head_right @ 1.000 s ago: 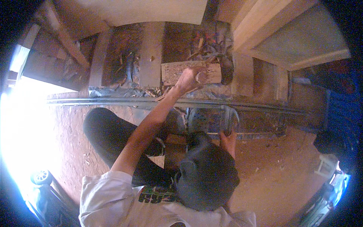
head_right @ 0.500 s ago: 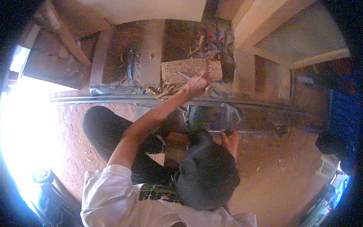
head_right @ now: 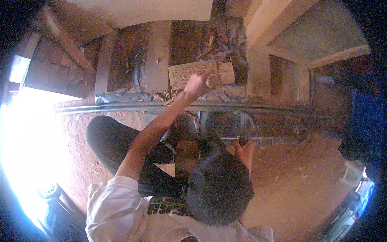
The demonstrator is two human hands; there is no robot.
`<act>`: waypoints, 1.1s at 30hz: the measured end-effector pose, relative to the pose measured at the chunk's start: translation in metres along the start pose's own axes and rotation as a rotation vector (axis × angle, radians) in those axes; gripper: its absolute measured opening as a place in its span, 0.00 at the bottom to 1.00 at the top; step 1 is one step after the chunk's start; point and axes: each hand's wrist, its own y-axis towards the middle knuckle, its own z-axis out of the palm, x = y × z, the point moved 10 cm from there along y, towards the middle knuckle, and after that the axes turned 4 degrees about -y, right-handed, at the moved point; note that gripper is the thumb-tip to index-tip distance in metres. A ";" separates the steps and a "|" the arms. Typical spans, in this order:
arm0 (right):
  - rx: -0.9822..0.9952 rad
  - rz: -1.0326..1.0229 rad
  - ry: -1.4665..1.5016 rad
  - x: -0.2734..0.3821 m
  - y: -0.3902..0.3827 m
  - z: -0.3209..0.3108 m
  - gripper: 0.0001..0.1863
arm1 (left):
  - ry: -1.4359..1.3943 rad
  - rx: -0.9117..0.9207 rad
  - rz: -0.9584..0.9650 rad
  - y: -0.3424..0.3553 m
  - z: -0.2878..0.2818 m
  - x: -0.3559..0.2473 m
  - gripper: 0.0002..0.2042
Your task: The person sits on the floor and uses a hammer and chisel to carve a small piece of wood. They repeatedly strike the chisel to remove wood shavings, shaping the piece over time.
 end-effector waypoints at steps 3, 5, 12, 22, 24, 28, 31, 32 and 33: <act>-0.034 -0.054 0.032 0.031 -0.008 -0.003 0.24 | -0.094 -0.100 -0.013 0.000 -0.023 0.008 0.21; -0.041 -0.089 -0.003 0.058 -0.011 -0.007 0.24 | -0.130 -0.199 0.021 -0.001 -0.036 0.010 0.18; -0.185 -0.303 -0.026 0.146 0.002 -0.027 0.15 | -0.185 -0.393 -0.039 -0.005 -0.050 0.031 0.15; 0.065 -0.602 -0.526 0.218 0.060 0.069 0.15 | -0.180 -0.188 -0.307 -0.012 -0.018 0.064 0.16; 0.056 -0.707 -0.265 0.233 0.046 0.047 0.12 | -0.202 -0.339 -0.073 -0.015 -0.034 0.046 0.17; -0.051 -0.364 0.146 0.194 0.039 0.006 0.14 | -0.191 -0.414 -0.127 -0.021 -0.039 0.053 0.19; -0.228 -0.528 0.054 0.199 0.038 0.011 0.15 | -0.255 -0.409 -0.109 -0.020 -0.037 0.050 0.19; -0.311 -0.611 -0.032 0.205 0.038 0.015 0.16 | -0.292 -0.438 -0.106 -0.022 -0.039 0.049 0.19; -0.169 -0.610 -0.277 0.205 0.049 0.040 0.17 | -0.317 -0.428 -0.123 -0.023 -0.038 0.049 0.19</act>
